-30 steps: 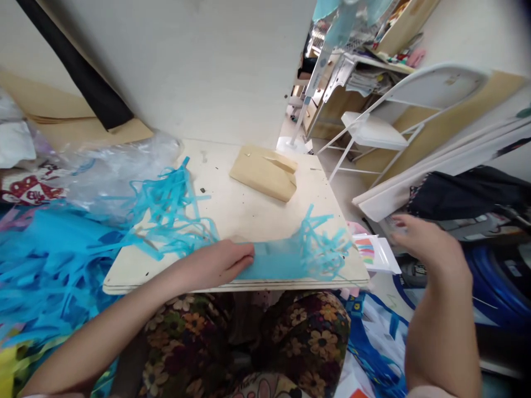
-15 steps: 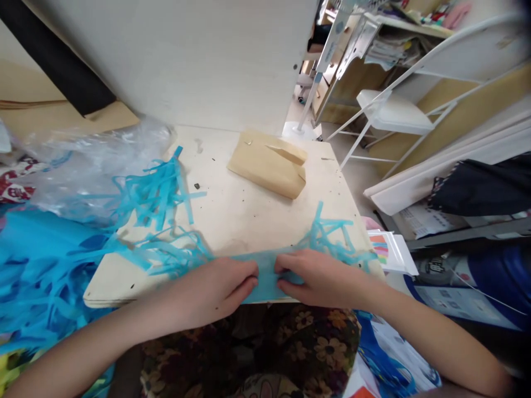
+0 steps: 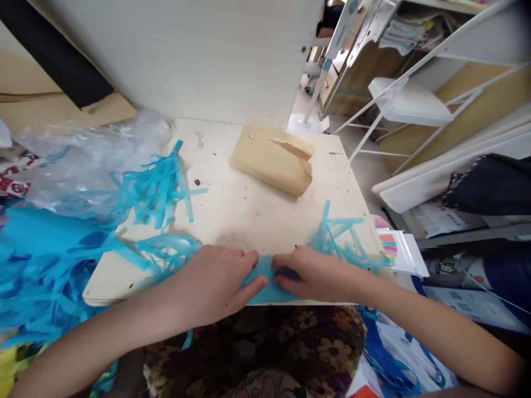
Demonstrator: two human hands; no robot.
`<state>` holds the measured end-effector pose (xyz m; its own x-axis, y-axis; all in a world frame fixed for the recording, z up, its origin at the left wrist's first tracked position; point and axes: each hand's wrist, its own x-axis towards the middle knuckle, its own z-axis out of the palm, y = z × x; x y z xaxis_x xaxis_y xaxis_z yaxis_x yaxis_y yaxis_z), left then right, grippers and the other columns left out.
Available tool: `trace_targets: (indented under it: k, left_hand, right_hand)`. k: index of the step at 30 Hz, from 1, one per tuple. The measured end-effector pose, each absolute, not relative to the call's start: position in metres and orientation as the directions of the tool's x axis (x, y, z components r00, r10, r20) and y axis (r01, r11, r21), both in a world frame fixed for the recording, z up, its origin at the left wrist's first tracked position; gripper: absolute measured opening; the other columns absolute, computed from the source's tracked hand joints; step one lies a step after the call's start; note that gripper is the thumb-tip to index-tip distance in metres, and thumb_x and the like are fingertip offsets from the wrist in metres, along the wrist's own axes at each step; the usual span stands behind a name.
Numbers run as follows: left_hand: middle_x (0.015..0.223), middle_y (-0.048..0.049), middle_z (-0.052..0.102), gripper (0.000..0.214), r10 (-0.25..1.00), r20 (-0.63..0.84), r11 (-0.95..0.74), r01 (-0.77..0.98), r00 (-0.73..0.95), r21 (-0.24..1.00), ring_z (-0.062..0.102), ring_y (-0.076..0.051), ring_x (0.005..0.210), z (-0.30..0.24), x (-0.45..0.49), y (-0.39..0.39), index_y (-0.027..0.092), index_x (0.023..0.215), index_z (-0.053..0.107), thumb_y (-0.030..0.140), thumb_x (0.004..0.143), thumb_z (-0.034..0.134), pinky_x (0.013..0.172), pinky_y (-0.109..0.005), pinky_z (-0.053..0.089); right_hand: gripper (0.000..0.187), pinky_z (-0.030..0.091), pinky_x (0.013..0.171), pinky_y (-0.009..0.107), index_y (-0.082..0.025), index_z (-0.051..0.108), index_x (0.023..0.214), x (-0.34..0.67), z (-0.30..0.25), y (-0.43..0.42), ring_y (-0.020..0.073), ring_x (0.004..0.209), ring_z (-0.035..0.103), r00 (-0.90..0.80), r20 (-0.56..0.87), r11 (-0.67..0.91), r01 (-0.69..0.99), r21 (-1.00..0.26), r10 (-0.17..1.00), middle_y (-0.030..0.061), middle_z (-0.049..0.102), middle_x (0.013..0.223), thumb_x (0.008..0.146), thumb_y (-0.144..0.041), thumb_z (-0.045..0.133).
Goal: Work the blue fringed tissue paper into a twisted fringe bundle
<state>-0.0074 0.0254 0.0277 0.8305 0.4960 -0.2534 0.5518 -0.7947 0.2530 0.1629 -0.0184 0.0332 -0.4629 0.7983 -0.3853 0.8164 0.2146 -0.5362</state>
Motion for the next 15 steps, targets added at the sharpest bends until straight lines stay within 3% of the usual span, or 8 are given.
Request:
trace_targets:
  k: [5,8,15]
  left_hand:
    - [0.063,-0.0036,0.054,0.031,0.429,-0.205,-0.859,0.468,0.880,0.209,0.050,-0.017,0.060,0.028,-0.003,0.025,0.017,0.068,0.051,0.041,0.077,0.033,0.049,-0.027,0.028]
    - [0.065,-0.0029,0.054,0.031,0.400,-0.246,-0.851,0.457,0.883,0.259,0.050,-0.017,0.061,0.029,-0.002,0.026,0.018,0.069,0.051,0.044,0.075,0.036,0.049,-0.027,0.028]
    - [0.062,-0.0004,0.055,0.021,0.320,-0.387,-0.788,0.470,0.865,0.398,0.051,-0.013,0.058,0.031,0.001,0.036,0.017,0.067,0.053,0.029,0.074,0.038,0.047,-0.024,0.027]
  right_hand:
    - [0.011,0.024,0.043,0.015,-0.017,0.055,0.073,0.161,0.031,-0.021,0.0040,0.044,0.038,-0.485,-0.400,0.185,0.784,-0.592,0.778,-0.0051,0.046,0.049,0.071,-0.014,0.044]
    - [0.012,0.024,0.042,0.015,-0.018,0.054,0.076,0.160,0.032,-0.023,0.0041,0.044,0.038,-0.448,-0.424,0.137,0.797,-0.588,0.787,-0.0053,0.045,0.049,0.072,-0.015,0.043]
    - [0.015,0.024,0.042,0.016,-0.019,0.053,0.083,0.160,0.032,-0.027,0.0047,0.044,0.037,-0.372,-0.472,0.052,0.825,-0.563,0.799,-0.0049,0.046,0.051,0.075,-0.023,0.040]
